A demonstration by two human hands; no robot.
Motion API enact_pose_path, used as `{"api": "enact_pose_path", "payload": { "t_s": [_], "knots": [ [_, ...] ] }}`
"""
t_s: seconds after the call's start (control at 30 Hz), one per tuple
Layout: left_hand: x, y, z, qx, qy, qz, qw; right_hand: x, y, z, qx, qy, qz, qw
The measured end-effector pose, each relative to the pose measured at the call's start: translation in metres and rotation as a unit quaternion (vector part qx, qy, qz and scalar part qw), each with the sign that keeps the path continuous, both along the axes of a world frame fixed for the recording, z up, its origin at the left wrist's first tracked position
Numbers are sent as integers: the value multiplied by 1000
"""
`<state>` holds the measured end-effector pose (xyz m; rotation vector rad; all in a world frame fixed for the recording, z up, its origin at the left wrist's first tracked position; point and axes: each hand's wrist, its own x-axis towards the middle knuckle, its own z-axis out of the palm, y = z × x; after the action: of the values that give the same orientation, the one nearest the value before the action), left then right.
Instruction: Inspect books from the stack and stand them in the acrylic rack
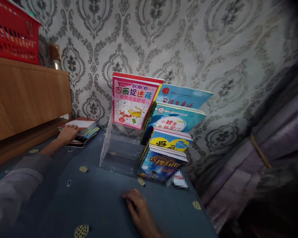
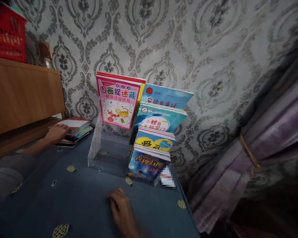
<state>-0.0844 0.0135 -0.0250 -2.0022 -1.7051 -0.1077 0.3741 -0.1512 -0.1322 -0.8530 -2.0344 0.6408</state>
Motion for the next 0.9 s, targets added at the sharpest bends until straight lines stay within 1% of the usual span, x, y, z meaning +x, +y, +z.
{"api": "enact_pose_path", "payload": {
  "t_s": [0.17,0.3,0.47,0.67,0.77,0.9],
  "knots": [
    [0,0,-2,-7,0,-2,1000,0,-1,5,-14,-10,6,1000],
    [0,3,-2,-18,6,-6,1000,1,0,3,-11,-14,5,1000],
    [2,5,0,-22,12,-12,1000,1,1,-2,-14,-12,-8,1000],
    [8,5,6,-8,16,-11,1000,0,-1,3,-9,-4,-3,1000],
    [12,0,9,-3,16,-17,1000,1,-1,2,-13,0,9,1000],
    [18,-20,8,-6,21,-36,999,2,2,-4,-11,-6,14,1000]
  ]
}}
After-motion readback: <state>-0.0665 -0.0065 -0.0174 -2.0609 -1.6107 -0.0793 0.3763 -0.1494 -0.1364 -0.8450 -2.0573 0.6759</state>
